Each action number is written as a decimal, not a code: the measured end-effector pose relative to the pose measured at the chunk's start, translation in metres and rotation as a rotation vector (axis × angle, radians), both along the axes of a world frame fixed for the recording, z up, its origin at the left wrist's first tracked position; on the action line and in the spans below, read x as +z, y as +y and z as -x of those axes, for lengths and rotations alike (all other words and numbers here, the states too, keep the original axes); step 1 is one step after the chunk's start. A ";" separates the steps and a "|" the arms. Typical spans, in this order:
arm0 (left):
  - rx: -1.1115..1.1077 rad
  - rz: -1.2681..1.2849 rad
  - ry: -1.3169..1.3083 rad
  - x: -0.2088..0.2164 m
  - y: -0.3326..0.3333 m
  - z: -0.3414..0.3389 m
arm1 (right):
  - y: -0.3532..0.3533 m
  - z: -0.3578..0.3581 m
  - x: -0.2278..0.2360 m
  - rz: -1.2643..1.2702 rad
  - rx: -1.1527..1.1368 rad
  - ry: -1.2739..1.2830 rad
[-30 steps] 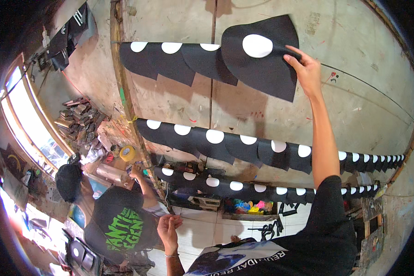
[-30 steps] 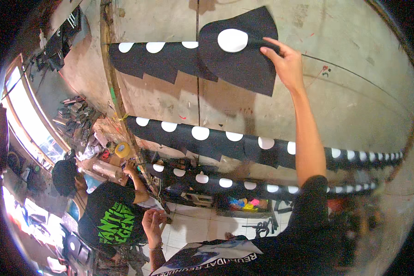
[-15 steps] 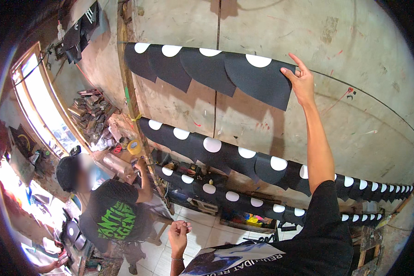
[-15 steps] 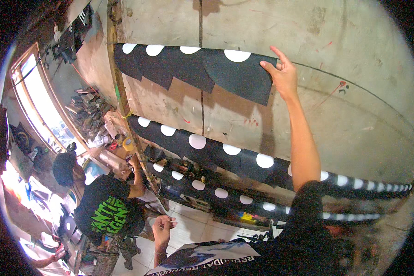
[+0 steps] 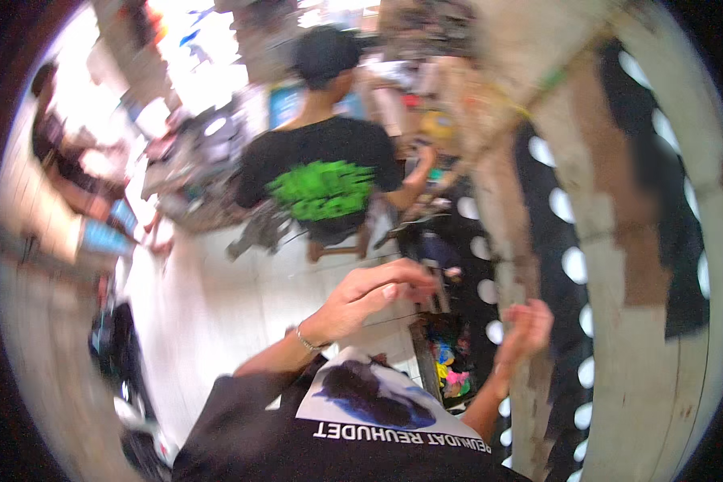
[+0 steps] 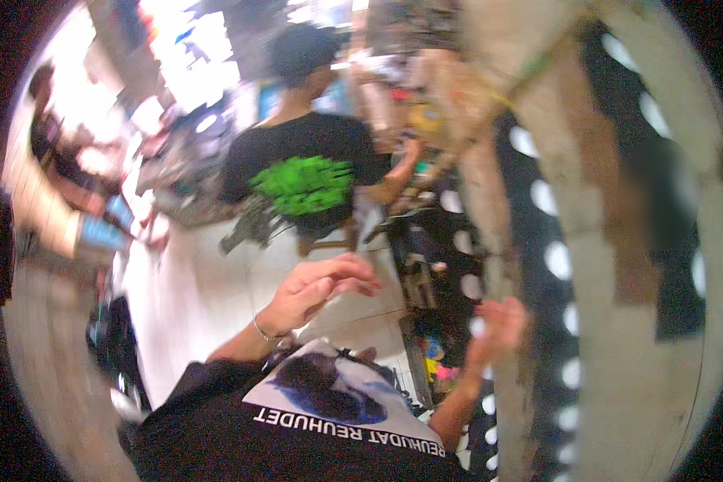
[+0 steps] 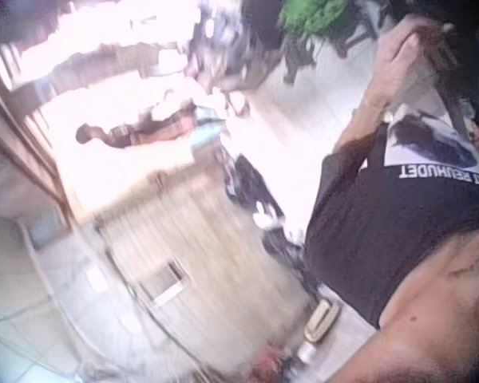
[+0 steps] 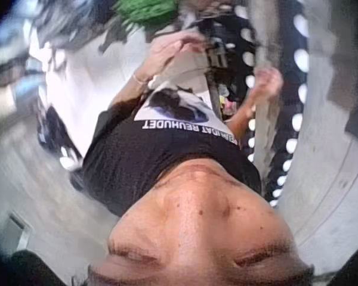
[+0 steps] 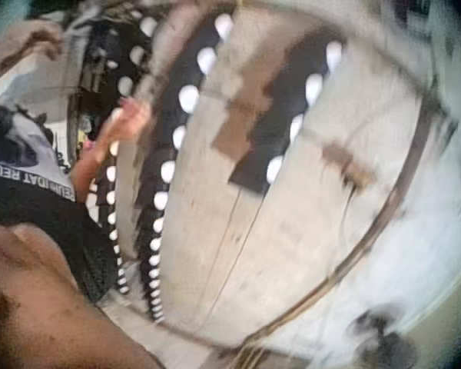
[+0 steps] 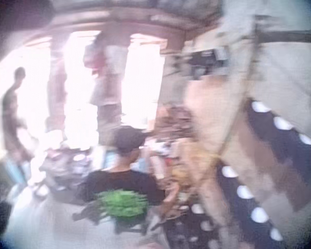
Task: The person repeatedly picks up black foam pieces with white circular patterns and places them on a wooden rack against the wall. The person also handles a black cap with a white circle and places it on a table. The task involves repetitive handling of these items without a clear final assembly state.
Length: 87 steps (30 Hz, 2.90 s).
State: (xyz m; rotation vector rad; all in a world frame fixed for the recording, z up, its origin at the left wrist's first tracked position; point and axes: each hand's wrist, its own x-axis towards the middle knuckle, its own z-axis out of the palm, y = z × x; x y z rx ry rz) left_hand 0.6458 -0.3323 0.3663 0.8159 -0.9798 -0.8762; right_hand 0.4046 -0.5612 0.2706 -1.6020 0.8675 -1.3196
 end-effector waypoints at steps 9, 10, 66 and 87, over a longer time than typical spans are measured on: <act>-0.150 0.486 0.184 0.107 0.197 -0.069 | 0.225 -0.194 -0.291 -0.129 1.465 1.262; -0.118 0.501 0.178 0.109 0.212 -0.078 | 0.239 -0.218 -0.302 -0.216 1.485 1.335; 0.499 -0.448 0.652 -0.214 0.508 -0.814 | 0.544 -0.908 -0.094 -0.617 0.453 0.194; 0.573 -0.751 -0.264 -0.147 0.541 -0.851 | 0.548 -0.887 -0.199 -1.071 0.323 0.368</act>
